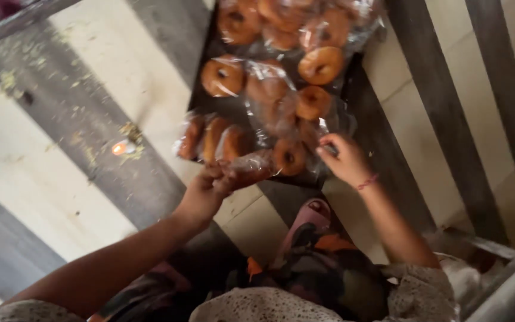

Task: The person puts donuts into individual plastic bags and places the bagged donuts back into a tray.

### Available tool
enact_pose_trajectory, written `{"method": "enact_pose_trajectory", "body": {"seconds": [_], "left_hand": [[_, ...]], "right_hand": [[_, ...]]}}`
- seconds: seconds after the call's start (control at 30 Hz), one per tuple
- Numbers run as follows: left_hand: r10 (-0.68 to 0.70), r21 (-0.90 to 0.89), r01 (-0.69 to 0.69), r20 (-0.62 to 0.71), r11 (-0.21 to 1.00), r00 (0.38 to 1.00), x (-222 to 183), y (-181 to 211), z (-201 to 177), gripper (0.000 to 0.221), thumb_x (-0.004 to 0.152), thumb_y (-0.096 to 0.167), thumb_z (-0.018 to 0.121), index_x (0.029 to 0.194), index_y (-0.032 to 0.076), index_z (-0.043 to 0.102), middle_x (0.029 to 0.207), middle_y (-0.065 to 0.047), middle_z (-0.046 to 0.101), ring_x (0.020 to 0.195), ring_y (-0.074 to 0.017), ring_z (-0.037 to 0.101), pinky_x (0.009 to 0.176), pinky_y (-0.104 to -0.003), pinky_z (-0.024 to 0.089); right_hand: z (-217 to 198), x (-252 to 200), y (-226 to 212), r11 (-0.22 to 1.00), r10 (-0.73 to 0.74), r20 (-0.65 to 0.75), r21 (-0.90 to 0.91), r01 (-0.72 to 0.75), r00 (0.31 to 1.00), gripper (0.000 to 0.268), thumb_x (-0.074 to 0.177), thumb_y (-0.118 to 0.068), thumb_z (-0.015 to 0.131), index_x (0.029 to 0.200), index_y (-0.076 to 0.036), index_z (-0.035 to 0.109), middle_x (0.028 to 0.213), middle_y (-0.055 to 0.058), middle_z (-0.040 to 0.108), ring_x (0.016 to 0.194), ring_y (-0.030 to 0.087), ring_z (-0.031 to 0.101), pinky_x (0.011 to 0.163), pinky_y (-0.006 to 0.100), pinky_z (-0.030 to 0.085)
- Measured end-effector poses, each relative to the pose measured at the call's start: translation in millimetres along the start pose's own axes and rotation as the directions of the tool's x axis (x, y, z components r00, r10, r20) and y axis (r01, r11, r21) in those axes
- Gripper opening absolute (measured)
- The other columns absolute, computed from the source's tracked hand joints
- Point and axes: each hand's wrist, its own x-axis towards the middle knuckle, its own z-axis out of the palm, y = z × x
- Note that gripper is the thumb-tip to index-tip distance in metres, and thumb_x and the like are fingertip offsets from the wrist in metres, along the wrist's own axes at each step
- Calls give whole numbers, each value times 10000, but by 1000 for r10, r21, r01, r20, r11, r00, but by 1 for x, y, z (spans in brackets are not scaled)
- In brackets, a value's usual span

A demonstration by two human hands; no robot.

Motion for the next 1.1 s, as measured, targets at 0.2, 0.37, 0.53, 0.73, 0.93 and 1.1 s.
{"method": "enact_pose_trajectory", "body": {"seconds": [0.2, 0.37, 0.53, 0.73, 0.93, 1.1], "left_hand": [[-226, -321, 161, -177, 933, 958, 55, -88, 62, 317, 1029, 325, 625, 1241, 89, 622, 1218, -85, 603, 1095, -203, 604, 958, -467, 555], [-273, -551, 48, -335, 833, 902, 70, -86, 112, 410, 1013, 344, 559, 1385, 170, 565, 1431, -35, 529, 1279, -222, 516, 1046, -541, 510], [-293, -674, -113, -459, 730, 839, 74, -118, 127, 448, 1025, 316, 475, 1462, 220, 485, 1504, 7, 473, 1356, -231, 457, 1064, -587, 466], [-239, -601, -178, -547, 779, 802, 83, -157, 117, 406, 1060, 268, 496, 1453, 167, 500, 1448, -21, 511, 1313, -230, 494, 1045, -590, 510], [-154, -407, -194, -680, 893, 717, 89, -163, 111, 376, 1038, 162, 541, 1411, 125, 546, 1314, -28, 611, 1176, -189, 592, 919, -468, 597], [21, -195, -236, -727, 952, 687, 85, -215, 84, 353, 992, 81, 678, 1305, 50, 517, 1169, -100, 629, 1009, -199, 607, 849, -334, 569]], "right_hand": [[50, -11, 59, 941, -300, 40, -153, 303, 953, 233, 887, -207, 775, 1036, -42, 704, 1050, 124, 701, 1014, 329, 662, 878, 415, 535], [47, 4, 62, 836, -519, 118, -135, 532, 846, 150, 858, -141, 752, 991, -81, 723, 1084, 62, 673, 1028, 281, 652, 916, 420, 531], [40, 64, 44, 784, -604, 92, -115, 610, 792, 185, 905, -186, 771, 1047, -86, 708, 1167, 50, 668, 1101, 245, 628, 959, 436, 506], [62, 108, 16, 694, -704, 66, -148, 704, 708, 585, 747, -391, 780, 1199, -40, 657, 1150, 105, 671, 1077, 290, 625, 925, 431, 480], [49, 97, 47, 739, -640, 311, -1, 674, 702, 143, 917, -275, 732, 875, -139, 738, 871, 4, 711, 937, 219, 606, 950, 396, 479], [-10, 54, 36, 603, -796, 136, 94, 792, 590, 141, 896, -245, 761, 811, -137, 732, 808, -8, 691, 846, 139, 634, 998, 454, 459]]}}
